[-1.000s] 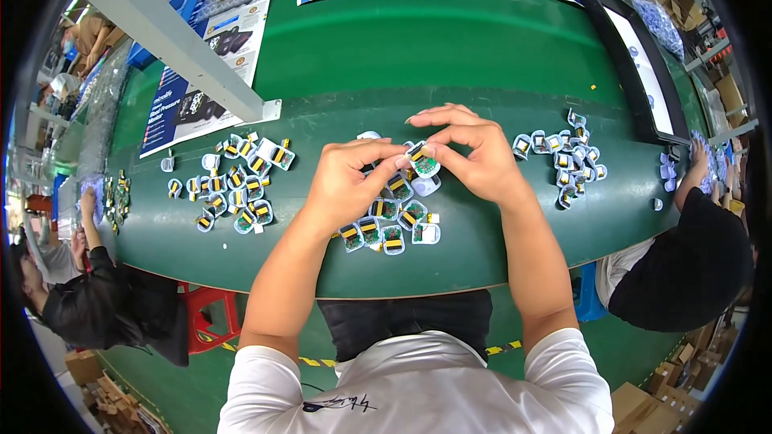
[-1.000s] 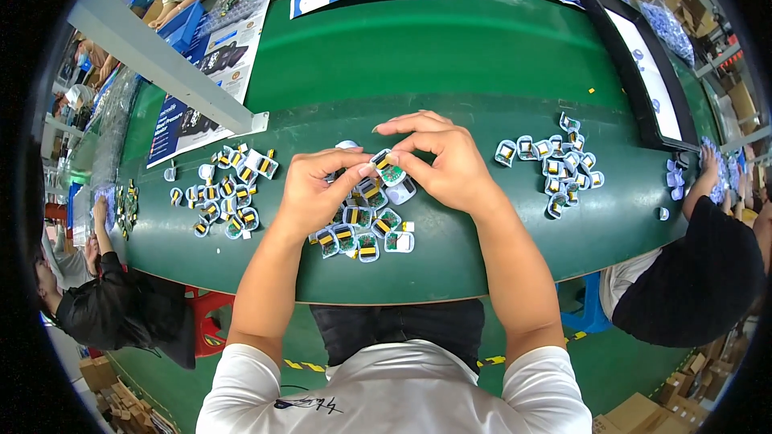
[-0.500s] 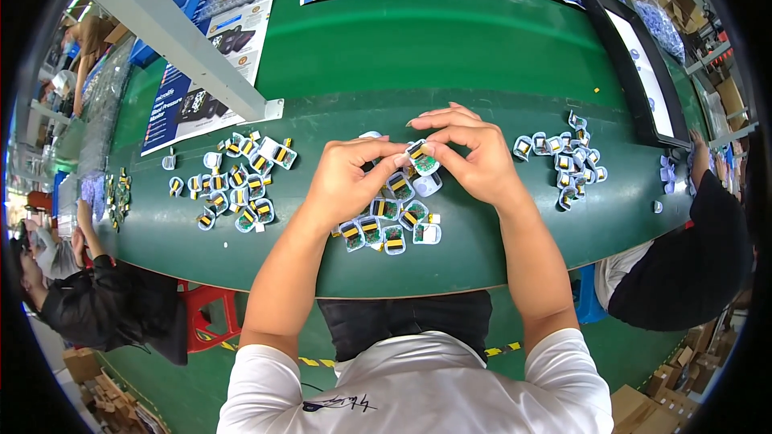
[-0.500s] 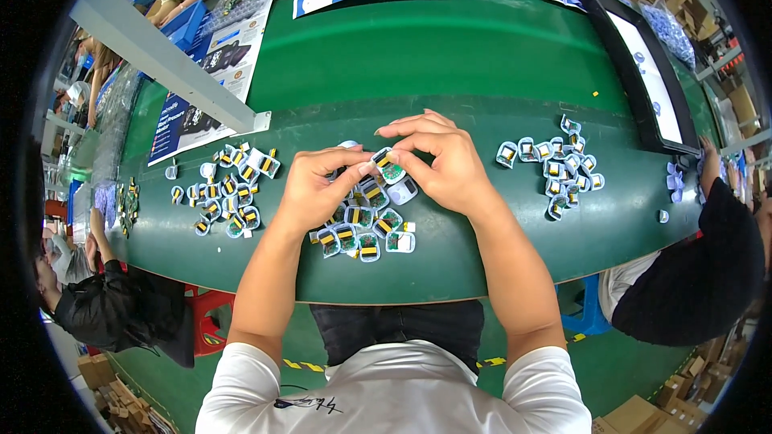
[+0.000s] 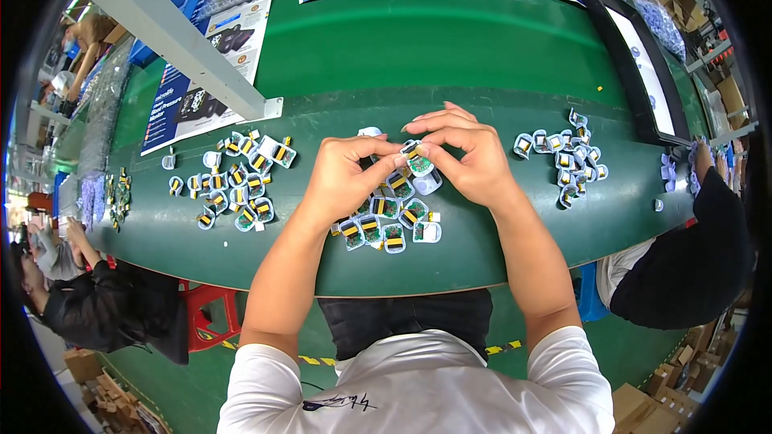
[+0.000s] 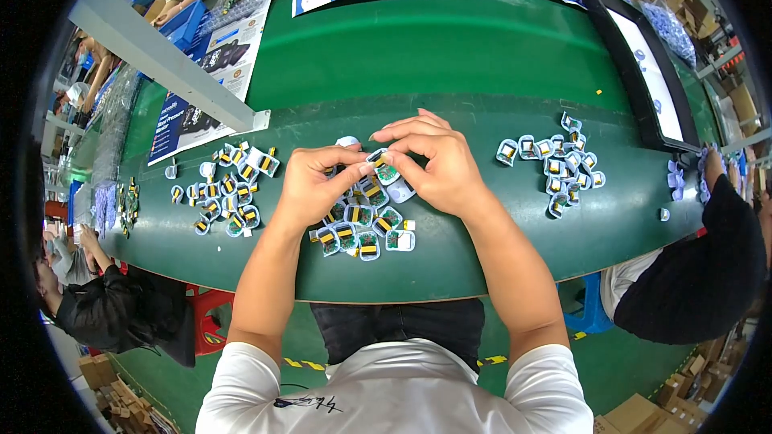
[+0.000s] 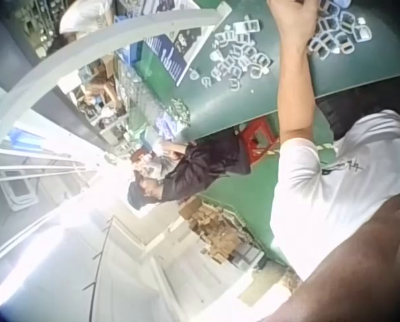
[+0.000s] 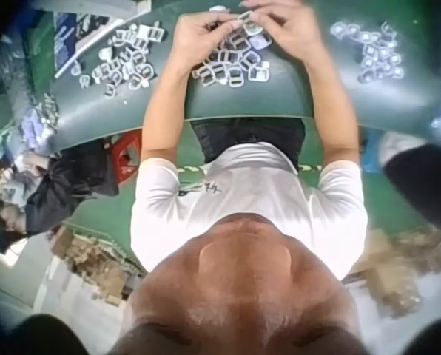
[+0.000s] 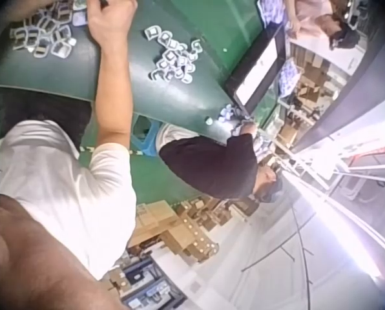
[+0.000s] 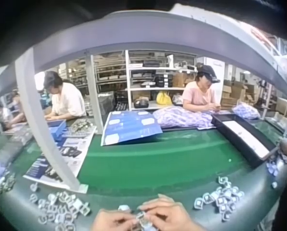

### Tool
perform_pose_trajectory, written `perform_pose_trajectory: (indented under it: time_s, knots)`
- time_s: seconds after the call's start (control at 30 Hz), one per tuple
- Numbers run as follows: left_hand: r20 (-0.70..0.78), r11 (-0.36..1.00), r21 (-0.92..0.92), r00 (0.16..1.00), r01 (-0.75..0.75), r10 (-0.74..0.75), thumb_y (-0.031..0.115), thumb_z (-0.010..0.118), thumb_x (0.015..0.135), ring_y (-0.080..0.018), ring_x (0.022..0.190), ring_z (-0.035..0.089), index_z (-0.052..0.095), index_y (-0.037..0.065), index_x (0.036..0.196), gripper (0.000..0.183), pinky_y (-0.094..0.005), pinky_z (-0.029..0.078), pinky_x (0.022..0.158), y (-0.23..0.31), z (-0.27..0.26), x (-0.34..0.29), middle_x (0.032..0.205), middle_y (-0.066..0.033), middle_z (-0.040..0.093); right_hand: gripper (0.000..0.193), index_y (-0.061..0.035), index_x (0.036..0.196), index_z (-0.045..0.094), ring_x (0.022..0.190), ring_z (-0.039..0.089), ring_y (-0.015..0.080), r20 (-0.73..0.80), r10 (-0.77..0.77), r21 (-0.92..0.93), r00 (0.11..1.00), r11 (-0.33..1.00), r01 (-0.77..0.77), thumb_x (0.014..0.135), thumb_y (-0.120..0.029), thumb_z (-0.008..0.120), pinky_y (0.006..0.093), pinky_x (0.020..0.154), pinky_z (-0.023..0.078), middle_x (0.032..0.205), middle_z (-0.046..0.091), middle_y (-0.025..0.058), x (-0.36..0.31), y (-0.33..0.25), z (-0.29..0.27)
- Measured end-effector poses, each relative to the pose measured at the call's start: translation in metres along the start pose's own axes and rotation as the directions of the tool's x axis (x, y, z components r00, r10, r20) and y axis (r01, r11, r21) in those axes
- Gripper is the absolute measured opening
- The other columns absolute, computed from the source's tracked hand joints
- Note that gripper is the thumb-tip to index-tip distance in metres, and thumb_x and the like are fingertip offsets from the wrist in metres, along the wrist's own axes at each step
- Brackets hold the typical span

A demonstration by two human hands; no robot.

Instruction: Inspecting and sorting small square electronic components or tags on an assembly line table.

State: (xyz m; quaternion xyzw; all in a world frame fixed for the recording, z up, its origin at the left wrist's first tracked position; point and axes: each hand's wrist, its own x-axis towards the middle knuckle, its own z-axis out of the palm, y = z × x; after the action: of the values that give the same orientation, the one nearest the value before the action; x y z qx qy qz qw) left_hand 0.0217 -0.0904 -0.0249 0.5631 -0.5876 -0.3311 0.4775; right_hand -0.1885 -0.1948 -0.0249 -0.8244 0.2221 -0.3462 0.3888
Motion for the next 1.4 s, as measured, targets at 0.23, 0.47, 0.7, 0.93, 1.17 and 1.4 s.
perform_pose_trajectory:
  time_s: [0.23, 0.47, 0.7, 0.93, 1.17, 1.4]
  knots:
    - [0.008, 0.997, -0.073, 1.000, 0.001, 0.000, 0.007, 0.076, 0.094, -0.0085, 0.071, 0.066, 0.081, 0.001, 0.107, 0.015, -0.0267, 0.052, 0.064, 0.000, 0.002, 0.002, 0.084, -0.0086, 0.078, 0.006, -0.0056, 0.087, 0.078, 0.116, 0.072, 0.0253, -0.021, -0.030, -0.069, 0.999, 0.997, 0.028, 0.090, -0.010, 0.077, 0.0576, 0.118, 0.038, 0.116, 0.079, 0.0042, 0.002, -0.002, -0.004]
    - [-0.009, 0.999, -0.020, 0.999, -0.036, 0.036, 0.006, 0.077, 0.092, -0.0099, 0.071, 0.065, 0.081, 0.001, 0.105, 0.015, -0.0283, 0.052, 0.065, -0.002, 0.003, 0.002, 0.082, -0.0089, 0.077, 0.005, -0.0056, 0.087, 0.078, 0.117, 0.071, 0.0252, -0.013, -0.026, -0.070, 1.000, 0.997, 0.025, 0.089, -0.010, 0.077, 0.0574, 0.119, 0.037, 0.112, 0.080, 0.0026, 0.000, 0.002, 0.000]
    - [-0.035, 1.000, -0.005, 0.999, -0.028, 0.028, 0.004, 0.079, 0.089, -0.0102, 0.075, 0.068, 0.081, -0.002, 0.101, 0.013, -0.0273, 0.055, 0.069, -0.001, 0.005, 0.001, 0.086, -0.0090, 0.078, 0.004, -0.0059, 0.088, 0.078, 0.116, 0.071, 0.0257, -0.026, -0.029, -0.077, 0.999, 0.997, 0.027, 0.089, -0.009, 0.076, 0.0573, 0.118, 0.038, 0.109, 0.080, 0.0029, 0.000, 0.002, 0.004]
    - [-0.051, 0.991, -0.134, 0.999, 0.004, -0.011, 0.003, 0.078, 0.090, -0.0107, 0.079, 0.071, 0.078, -0.005, 0.102, 0.015, -0.0261, 0.056, 0.071, -0.003, 0.009, 0.004, 0.087, -0.0074, 0.077, 0.004, -0.0060, 0.089, 0.079, 0.115, 0.072, 0.0263, -0.051, 0.035, 0.001, 0.998, 0.999, -0.035, 0.090, -0.009, 0.075, 0.0564, 0.118, 0.039, 0.107, 0.080, 0.0041, -0.001, 0.001, 0.007]
    - [0.028, 0.926, -0.296, 0.972, 0.232, -0.235, 0.002, 0.076, 0.093, -0.0099, 0.079, 0.073, 0.075, -0.007, 0.105, 0.015, -0.0247, 0.057, 0.072, -0.010, 0.003, 0.004, 0.091, -0.0071, 0.077, 0.014, -0.0059, 0.093, 0.078, 0.123, 0.066, 0.0316, -0.098, -0.303, -0.301, 0.948, 0.917, 0.262, 0.080, -0.008, 0.083, 0.0514, 0.111, 0.045, 0.124, 0.074, 0.0084, 0.006, -0.011, 0.000]
    - [0.207, 0.829, -0.420, 0.928, 0.369, -0.308, -0.001, 0.073, 0.095, -0.0114, 0.079, 0.073, 0.072, -0.009, 0.105, 0.014, -0.0250, 0.058, 0.071, -0.004, -0.003, 0.004, 0.090, -0.0115, 0.077, 0.014, -0.0087, 0.092, 0.076, 0.136, 0.057, 0.0335, 0.089, -0.353, -0.312, 0.931, 0.878, 0.362, 0.080, -0.006, 0.082, 0.0534, 0.114, 0.043, 0.132, 0.070, 0.0053, 0.007, -0.015, -0.002]
